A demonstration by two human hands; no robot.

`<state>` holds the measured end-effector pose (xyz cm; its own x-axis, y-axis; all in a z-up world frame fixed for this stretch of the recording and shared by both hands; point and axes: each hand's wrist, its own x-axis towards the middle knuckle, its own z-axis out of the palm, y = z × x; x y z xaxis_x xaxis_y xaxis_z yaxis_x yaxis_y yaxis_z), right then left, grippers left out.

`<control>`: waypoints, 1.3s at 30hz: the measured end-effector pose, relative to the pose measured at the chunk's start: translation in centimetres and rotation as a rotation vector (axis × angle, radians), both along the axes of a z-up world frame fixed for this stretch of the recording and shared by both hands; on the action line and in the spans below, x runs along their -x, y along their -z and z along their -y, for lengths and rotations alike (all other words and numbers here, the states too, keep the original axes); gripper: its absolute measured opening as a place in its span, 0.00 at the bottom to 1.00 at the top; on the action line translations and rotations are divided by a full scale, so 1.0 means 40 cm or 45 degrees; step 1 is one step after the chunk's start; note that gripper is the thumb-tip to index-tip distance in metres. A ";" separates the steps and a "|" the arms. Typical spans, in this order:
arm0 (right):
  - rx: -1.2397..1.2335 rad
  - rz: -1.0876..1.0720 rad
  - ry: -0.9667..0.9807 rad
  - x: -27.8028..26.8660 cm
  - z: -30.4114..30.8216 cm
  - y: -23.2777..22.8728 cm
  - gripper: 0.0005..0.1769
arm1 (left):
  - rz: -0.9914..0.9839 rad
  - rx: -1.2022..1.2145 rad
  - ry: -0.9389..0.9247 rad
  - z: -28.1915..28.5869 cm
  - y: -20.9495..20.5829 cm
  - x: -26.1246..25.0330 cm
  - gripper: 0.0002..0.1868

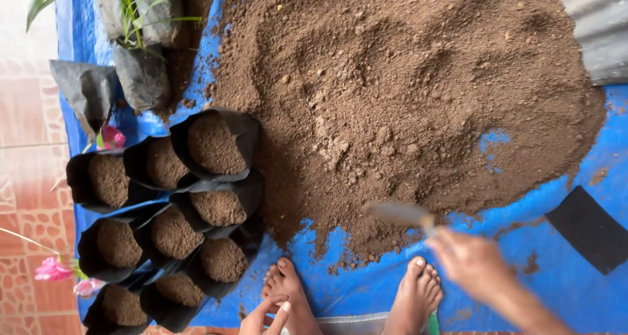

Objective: Mixing and preparing soil on a tarp using a hand trowel and hands in a nursery setting.

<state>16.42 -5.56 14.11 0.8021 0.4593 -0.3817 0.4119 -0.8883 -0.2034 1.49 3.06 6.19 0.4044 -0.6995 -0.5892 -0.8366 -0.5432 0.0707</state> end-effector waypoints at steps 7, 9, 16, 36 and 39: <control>-0.095 0.258 -0.250 -0.062 -0.199 0.057 0.12 | -0.251 0.228 -0.792 -0.321 0.032 0.133 0.24; -0.082 0.384 -0.225 -0.131 -0.233 0.044 0.13 | -0.596 0.271 -1.750 -0.569 -0.011 0.215 0.22; -0.141 0.319 0.028 -0.295 -0.283 -0.061 0.16 | -0.994 0.313 -2.673 -0.717 -0.217 0.207 0.22; 0.203 0.262 0.054 -0.333 -0.388 -0.070 0.25 | -0.953 0.443 -2.663 -0.701 -0.203 0.166 0.20; 0.124 0.410 -0.040 -0.340 -0.329 -0.010 0.21 | -1.065 0.364 -2.630 -0.707 -0.242 0.115 0.22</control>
<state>30.01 7.61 14.52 0.8748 0.4592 -0.1546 0.4683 -0.8831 0.0267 -3.12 31.36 15.88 0.2542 0.1529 -0.9550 0.9399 -0.2716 0.2068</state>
